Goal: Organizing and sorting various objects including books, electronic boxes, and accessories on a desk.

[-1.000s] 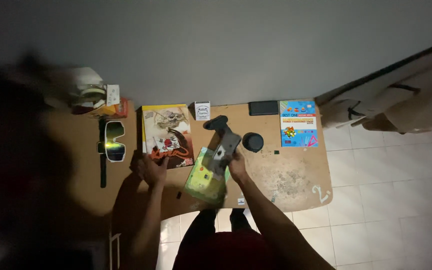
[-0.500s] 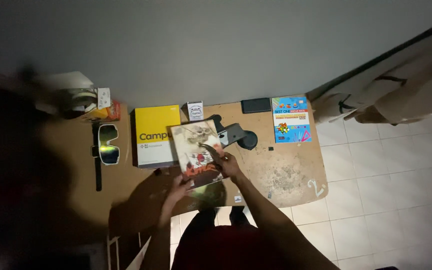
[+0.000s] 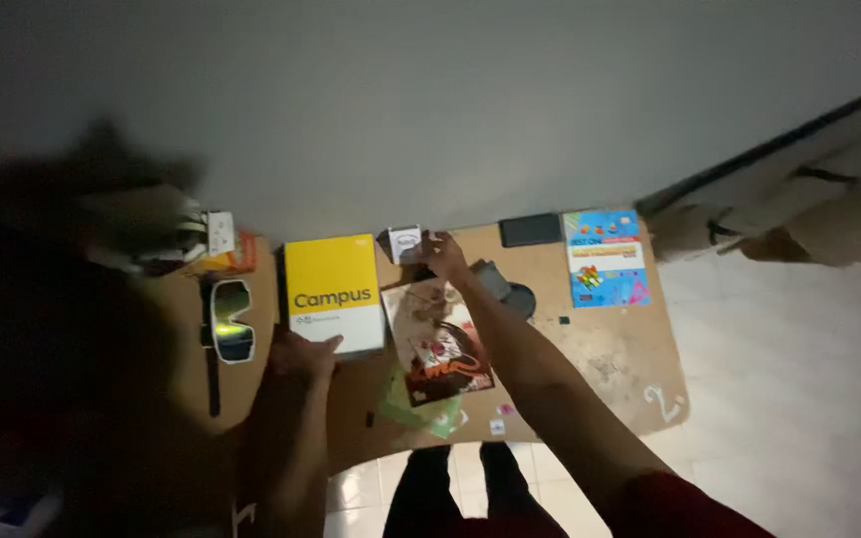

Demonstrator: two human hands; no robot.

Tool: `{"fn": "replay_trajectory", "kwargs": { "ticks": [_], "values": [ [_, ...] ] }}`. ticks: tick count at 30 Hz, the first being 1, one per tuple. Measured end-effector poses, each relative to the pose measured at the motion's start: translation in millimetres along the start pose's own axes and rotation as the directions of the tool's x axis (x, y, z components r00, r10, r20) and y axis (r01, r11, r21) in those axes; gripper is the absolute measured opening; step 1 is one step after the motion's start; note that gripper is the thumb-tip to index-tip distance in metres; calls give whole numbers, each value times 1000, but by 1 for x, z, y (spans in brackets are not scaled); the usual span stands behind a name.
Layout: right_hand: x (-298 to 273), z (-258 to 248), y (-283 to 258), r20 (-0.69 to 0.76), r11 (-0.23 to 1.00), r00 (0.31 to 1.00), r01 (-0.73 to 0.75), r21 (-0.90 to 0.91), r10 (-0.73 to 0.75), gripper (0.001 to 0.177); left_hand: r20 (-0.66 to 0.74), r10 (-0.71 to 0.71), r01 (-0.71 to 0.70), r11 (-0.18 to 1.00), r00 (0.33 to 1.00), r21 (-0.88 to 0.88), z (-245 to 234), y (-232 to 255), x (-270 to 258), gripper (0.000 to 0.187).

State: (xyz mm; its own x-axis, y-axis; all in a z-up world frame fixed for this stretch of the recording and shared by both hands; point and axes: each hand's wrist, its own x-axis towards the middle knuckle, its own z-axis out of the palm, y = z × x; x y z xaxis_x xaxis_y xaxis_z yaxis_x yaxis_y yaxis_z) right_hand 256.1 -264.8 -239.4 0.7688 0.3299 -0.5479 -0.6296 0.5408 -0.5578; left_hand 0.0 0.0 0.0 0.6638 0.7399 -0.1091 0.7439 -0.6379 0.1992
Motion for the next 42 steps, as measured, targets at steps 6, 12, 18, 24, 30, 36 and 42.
{"fn": "replay_trajectory", "kwargs": {
  "ticks": [6,12,18,24,30,36,42],
  "values": [
    [5,18,55,328,576,721,689,-441,-611,23,80,107,-80,957,991,-278,-12,-5,11,67],
    [-272,103,-14,24,585,904,296,-755,-426,41,178,273,-112,786,945,-607,88,-73,31,46],
    [-381,-65,38,-618,955,730,256,-147,-291,34,489,221,21,897,844,-442,100,-64,9,50],
    [-391,-134,84,-844,976,527,216,15,-104,34,341,273,221,389,900,-894,145,-58,-42,55],
    [-353,-4,60,-174,705,957,43,-708,-234,17,632,176,564,317,755,-762,131,-65,-58,48],
    [-352,117,-22,45,993,996,-79,-92,83,28,699,275,745,-121,660,-656,122,-30,-104,43],
    [-355,108,-35,-189,942,982,-41,-333,-24,39,581,348,450,391,736,-803,116,-24,-170,58]
  ]
}}
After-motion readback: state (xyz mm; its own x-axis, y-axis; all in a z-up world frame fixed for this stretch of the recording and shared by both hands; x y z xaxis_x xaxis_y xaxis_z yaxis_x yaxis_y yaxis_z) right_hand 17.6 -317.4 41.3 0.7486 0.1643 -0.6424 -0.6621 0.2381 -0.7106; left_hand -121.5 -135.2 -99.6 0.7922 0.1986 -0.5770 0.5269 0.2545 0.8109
